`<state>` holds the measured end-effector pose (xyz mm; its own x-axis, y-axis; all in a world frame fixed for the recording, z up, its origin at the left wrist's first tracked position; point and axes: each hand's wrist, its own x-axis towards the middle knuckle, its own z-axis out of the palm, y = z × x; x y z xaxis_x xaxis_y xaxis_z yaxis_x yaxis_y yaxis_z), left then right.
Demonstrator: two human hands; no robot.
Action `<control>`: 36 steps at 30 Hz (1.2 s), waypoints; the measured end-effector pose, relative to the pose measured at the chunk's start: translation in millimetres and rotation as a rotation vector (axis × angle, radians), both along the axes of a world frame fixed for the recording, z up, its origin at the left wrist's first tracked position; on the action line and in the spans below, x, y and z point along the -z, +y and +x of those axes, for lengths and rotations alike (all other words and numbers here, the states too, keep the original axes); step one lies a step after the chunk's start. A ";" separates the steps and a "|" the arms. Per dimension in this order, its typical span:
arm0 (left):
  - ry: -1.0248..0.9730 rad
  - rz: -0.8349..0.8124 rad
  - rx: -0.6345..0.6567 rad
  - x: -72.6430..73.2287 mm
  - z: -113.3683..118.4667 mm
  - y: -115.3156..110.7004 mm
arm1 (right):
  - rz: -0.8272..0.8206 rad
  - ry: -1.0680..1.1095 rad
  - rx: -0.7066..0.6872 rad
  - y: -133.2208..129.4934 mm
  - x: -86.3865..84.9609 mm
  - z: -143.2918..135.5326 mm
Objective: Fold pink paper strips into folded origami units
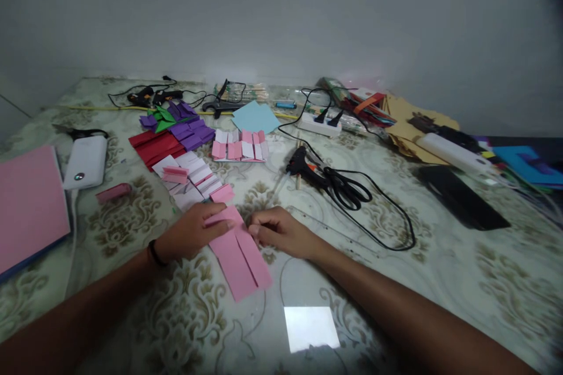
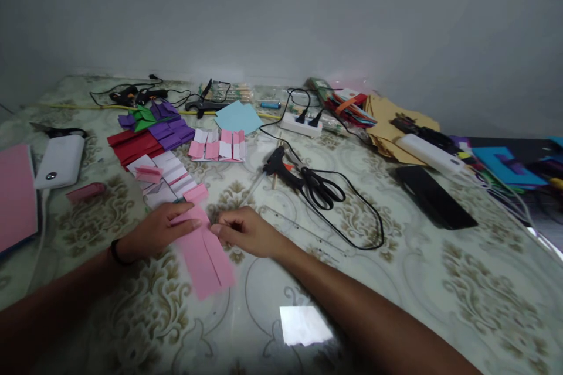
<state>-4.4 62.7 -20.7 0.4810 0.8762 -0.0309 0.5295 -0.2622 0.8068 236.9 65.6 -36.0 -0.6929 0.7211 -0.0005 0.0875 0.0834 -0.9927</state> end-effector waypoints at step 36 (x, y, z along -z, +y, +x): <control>0.022 -0.040 0.054 -4.2 2.5 -1.3 | 0.166 -0.148 0.008 -4.2 -4.7 -5.3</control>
